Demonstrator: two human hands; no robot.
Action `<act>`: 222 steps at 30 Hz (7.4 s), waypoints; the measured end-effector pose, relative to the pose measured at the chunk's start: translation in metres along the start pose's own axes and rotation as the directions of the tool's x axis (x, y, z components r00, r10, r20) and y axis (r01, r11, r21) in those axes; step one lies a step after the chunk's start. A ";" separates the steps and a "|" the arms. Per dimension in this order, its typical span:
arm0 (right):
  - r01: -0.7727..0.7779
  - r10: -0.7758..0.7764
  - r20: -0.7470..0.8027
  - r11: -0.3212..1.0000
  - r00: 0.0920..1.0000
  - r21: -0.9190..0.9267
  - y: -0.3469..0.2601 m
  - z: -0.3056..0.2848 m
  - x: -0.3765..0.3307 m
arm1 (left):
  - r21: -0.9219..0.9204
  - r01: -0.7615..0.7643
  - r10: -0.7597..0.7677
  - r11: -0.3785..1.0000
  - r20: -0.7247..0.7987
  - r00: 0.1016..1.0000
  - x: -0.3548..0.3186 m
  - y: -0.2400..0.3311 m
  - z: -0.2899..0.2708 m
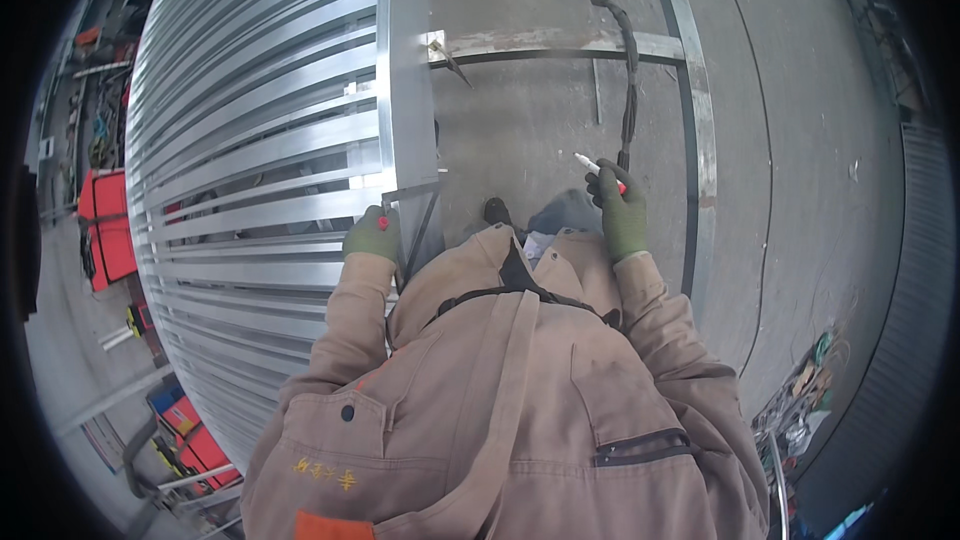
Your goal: The person uses a red marker to mark multiple points on a large curved metal panel. They repeatedly position a metal square against the panel, mark along its edge, then move the square to a new location and repeat the process.
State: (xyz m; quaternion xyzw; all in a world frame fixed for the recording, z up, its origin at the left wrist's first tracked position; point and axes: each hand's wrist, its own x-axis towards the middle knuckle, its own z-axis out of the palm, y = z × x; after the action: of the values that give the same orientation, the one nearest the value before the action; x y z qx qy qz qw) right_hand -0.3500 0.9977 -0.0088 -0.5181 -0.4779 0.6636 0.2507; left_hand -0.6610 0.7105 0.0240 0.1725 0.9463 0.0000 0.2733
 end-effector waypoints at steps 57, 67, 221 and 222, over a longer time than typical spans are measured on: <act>-0.017 0.431 0.595 0.819 0.678 -0.574 0.092 0.253 0.073 | 0.126 -0.188 0.213 0.974 -0.237 0.948 0.026 0.008 0.039; 0.024 0.489 0.594 0.759 0.639 -0.650 0.078 0.262 0.074 | 0.132 -0.151 0.178 0.980 -0.231 0.956 0.027 0.012 0.039; 0.664 -0.641 -0.515 0.728 0.570 -0.171 -0.401 0.070 0.338 | 0.233 -0.602 0.645 0.763 -0.224 0.731 0.438 0.264 -0.136; 0.657 -0.630 -0.487 0.741 0.605 -0.142 -0.409 0.085 0.353 | 0.223 -0.593 0.633 0.773 -0.220 0.742 0.440 0.265 -0.135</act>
State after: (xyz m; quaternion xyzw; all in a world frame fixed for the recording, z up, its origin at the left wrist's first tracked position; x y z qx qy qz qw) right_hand -0.6143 1.4293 0.1989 -0.4596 -0.5314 0.3807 0.6012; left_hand -0.9922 1.1164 -0.0639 0.4912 0.8630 0.0492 0.1072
